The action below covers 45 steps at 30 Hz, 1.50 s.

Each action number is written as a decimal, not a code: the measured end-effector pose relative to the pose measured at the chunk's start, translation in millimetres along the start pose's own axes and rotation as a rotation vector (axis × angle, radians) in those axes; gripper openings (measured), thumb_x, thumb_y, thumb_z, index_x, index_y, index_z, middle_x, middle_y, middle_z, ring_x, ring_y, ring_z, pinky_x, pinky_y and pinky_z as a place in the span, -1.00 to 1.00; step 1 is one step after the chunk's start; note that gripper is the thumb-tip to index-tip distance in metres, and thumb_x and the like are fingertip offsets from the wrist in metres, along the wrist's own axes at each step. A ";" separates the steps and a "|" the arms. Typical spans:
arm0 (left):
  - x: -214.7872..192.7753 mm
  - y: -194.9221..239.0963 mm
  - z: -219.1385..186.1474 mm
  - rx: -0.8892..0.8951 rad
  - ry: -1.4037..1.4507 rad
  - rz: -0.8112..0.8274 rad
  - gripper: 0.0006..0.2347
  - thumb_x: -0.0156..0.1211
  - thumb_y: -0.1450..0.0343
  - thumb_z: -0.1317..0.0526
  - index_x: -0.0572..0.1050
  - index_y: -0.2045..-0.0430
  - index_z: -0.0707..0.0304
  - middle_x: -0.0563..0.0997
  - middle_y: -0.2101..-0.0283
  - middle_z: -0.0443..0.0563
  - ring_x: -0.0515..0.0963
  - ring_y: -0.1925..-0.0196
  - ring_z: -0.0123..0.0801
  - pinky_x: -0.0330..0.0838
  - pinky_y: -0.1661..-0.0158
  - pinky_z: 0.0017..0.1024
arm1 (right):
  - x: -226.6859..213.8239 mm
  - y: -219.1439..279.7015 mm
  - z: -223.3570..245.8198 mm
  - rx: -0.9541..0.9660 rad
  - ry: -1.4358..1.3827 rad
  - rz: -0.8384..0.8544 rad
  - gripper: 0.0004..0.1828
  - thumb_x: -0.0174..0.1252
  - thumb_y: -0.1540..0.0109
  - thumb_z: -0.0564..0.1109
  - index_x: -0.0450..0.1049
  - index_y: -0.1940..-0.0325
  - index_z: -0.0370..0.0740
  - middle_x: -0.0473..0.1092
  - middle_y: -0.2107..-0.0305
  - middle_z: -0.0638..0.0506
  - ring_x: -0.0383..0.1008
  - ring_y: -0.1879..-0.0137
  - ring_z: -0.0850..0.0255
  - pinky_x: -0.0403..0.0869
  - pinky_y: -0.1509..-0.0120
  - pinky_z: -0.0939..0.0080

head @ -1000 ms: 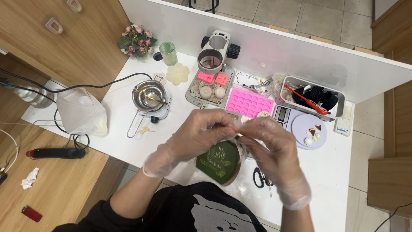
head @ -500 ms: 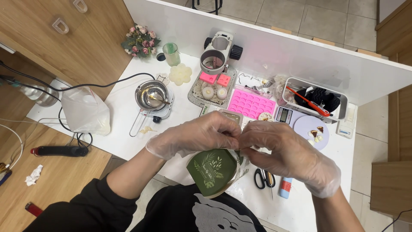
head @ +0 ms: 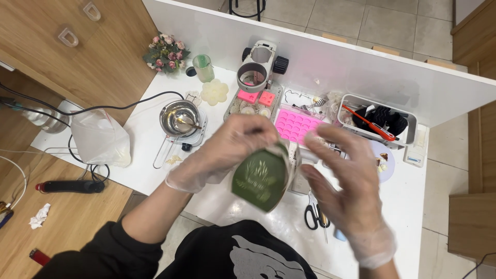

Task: Measuring the temperature of candle components and packaging a finished candle into a decorative paper box.

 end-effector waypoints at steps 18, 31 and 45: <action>-36.8 21.6 0.8 0.336 -0.035 -0.657 -0.96 0.07 -0.44 0.34 0.46 0.40 0.31 0.46 0.39 -0.09 0.33 0.40 -0.55 0.29 0.34 -0.60 | -5.3 13.3 -24.1 0.269 0.492 -0.546 -0.47 0.06 -0.29 -0.51 0.46 -0.21 0.00 0.23 -0.36 -0.06 0.00 -0.57 -0.03 -0.07 -0.71 -0.16; -6.2 42.2 15.0 0.503 -0.003 -0.520 -0.88 0.02 -0.50 0.22 0.41 0.24 0.28 0.56 0.12 0.05 0.47 0.25 -0.41 0.41 0.19 -0.46 | 89.1 57.8 -60.8 0.965 -0.423 -0.147 -0.85 0.28 -0.09 -0.27 0.68 0.27 -0.31 0.57 0.59 0.01 0.43 0.51 0.31 0.45 0.39 0.34; 23.8 168.9 38.7 0.399 0.369 -0.603 -0.53 -0.19 -0.49 0.28 0.07 -0.33 0.51 0.24 -0.42 0.34 0.26 -0.44 -0.10 0.15 -0.38 -0.29 | 44.6 155.0 49.0 0.528 -0.630 -0.760 -0.94 0.08 -0.36 -0.24 0.35 0.20 -0.19 0.31 0.32 0.12 0.36 0.24 0.38 0.51 -0.03 0.38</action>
Point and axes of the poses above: each hand's wrist, its own y-axis away from the middle knuckle, its own x-axis out of the palm, z = x × y, the point moved 10 cm from there along -y, towards the middle knuckle
